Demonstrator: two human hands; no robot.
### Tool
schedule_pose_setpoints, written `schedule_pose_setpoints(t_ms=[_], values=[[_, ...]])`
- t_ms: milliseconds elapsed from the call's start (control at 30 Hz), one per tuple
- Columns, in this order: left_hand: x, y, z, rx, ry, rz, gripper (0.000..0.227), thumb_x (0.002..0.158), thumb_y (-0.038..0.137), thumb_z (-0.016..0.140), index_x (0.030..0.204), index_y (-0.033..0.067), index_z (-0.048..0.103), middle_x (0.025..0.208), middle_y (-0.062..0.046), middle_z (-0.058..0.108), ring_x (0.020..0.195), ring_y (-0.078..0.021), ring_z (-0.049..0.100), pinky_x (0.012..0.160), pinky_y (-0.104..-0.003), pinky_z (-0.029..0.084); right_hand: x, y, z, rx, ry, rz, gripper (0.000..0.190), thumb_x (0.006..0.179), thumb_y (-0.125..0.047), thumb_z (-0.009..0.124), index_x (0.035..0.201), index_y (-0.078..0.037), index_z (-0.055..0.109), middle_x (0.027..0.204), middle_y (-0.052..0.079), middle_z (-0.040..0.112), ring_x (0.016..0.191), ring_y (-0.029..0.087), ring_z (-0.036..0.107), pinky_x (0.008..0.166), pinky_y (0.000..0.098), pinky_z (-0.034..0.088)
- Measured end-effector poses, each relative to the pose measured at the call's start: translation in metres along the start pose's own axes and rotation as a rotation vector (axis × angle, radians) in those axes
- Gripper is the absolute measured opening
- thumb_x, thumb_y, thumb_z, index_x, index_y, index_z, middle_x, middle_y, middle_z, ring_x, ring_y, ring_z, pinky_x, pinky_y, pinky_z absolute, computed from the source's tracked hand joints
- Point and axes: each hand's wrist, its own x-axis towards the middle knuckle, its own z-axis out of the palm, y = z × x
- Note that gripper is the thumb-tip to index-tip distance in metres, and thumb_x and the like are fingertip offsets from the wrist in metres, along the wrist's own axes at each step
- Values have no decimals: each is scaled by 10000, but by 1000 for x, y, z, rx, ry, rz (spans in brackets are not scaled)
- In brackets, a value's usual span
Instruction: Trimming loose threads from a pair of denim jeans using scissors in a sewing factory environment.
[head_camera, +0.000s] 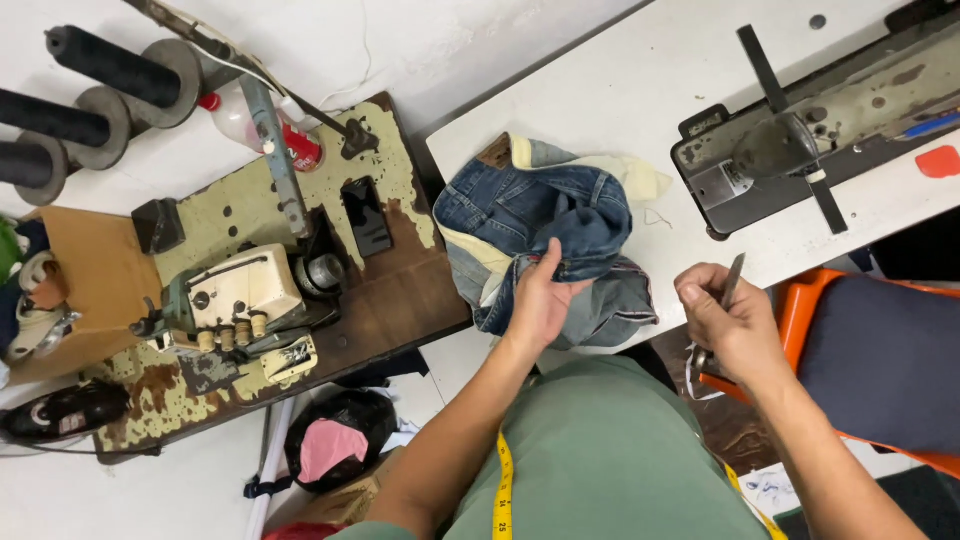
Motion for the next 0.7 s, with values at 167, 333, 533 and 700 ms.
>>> schedule_pose_setpoints(t_ms=[167,333,533,700], values=[[-23,-4,9,160,-113,-57,578,1057,348,646,1392,-105,516,1444,-296,525,1361,-449,494,1177,-624,415,9,-21,40,-455,77,-299,214,916,-44,759,1128,-44,732,889,108,668,694,196,610,624,317,504],[-20,-18,7,101,-89,-48,608,1053,342,649,1370,-156,500,1487,-337,452,1346,-428,524,1191,-601,393,22,3,58,-897,-19,-473,342,836,-210,825,1167,-146,768,1022,51,711,901,289,732,760,398,602],[-22,-11,11,-4,-104,-77,618,1088,438,591,1390,-99,540,1428,-291,547,1315,-408,557,1136,-540,467,20,11,58,-819,44,-553,94,942,-113,734,995,-175,783,896,-68,700,773,190,720,667,272,572],[-20,-25,1,119,-109,-56,551,1103,385,600,1143,-164,617,1186,-247,608,1077,-239,624,1096,-468,464,22,25,61,-1071,41,-676,124,849,-107,768,964,-149,780,861,-44,684,703,183,711,628,274,583]])
